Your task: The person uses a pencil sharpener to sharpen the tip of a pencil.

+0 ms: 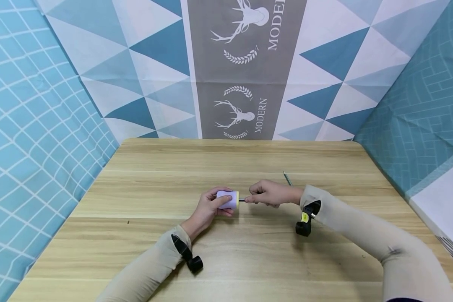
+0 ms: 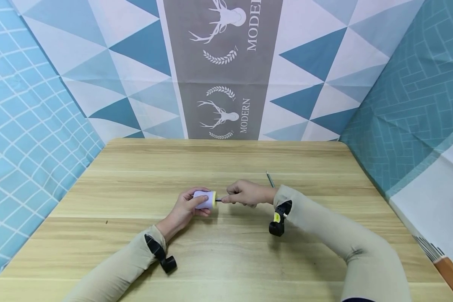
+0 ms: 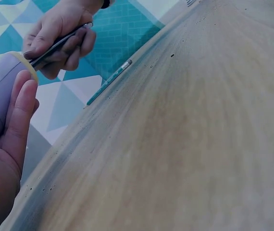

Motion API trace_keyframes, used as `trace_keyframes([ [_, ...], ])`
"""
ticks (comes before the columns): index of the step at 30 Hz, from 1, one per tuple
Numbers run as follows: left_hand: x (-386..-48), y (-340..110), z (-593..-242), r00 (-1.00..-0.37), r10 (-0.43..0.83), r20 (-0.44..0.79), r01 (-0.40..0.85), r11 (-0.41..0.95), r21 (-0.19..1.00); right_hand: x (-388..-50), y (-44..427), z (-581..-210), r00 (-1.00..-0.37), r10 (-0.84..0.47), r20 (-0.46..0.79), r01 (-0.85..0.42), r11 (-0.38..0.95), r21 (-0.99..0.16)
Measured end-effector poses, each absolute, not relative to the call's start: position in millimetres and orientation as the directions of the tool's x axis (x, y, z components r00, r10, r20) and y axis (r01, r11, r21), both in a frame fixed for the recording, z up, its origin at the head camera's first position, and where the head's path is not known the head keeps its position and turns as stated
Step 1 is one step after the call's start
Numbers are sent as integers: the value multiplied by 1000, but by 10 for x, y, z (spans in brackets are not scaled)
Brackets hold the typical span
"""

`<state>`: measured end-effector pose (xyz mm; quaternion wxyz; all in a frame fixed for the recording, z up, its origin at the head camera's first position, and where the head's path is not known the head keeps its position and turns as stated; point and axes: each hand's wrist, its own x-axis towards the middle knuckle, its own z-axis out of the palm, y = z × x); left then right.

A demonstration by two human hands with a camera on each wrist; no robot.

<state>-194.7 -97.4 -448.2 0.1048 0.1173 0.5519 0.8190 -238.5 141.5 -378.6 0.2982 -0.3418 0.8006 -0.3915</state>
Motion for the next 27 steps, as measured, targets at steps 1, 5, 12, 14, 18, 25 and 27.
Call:
trace_keyframes([
  [1, -1948, -973, -4481, -950, 304, 76, -42, -364, 930, -2391, 1419, -3791, -585, -775, -239, -277, 468, -840],
  [5, -1947, -976, -4469, -945, 318, 76, -42, -347, 937, -2421, 1430, -3826, -576, -755, -314, -185, 495, -849],
  [12, -1943, -977, -4471, -940, 329, 85, -33, -338, 941, -2471, 1447, -3893, -516, -734, -442, 3, 514, -858],
  [14, -1944, -976, -4468, -940, 330, 89, -30, -340, 940, -2466, 1445, -3877, -509, -732, -452, 17, 517, -856],
  [18, -1942, -973, -4463, -939, 331, 89, -31, -340, 940, -2420, 1439, -3800, -560, -726, -399, -102, 539, -836],
  [25, -1942, -969, -4454, -942, 325, 84, -34, -342, 939, -2207, 1409, -3645, -658, -753, -23, -650, 583, -487],
  [27, -1943, -973, -4454, -943, 322, 87, -30, -342, 939, -2138, 1410, -3672, -621, -772, 135, -772, 572, -276],
])
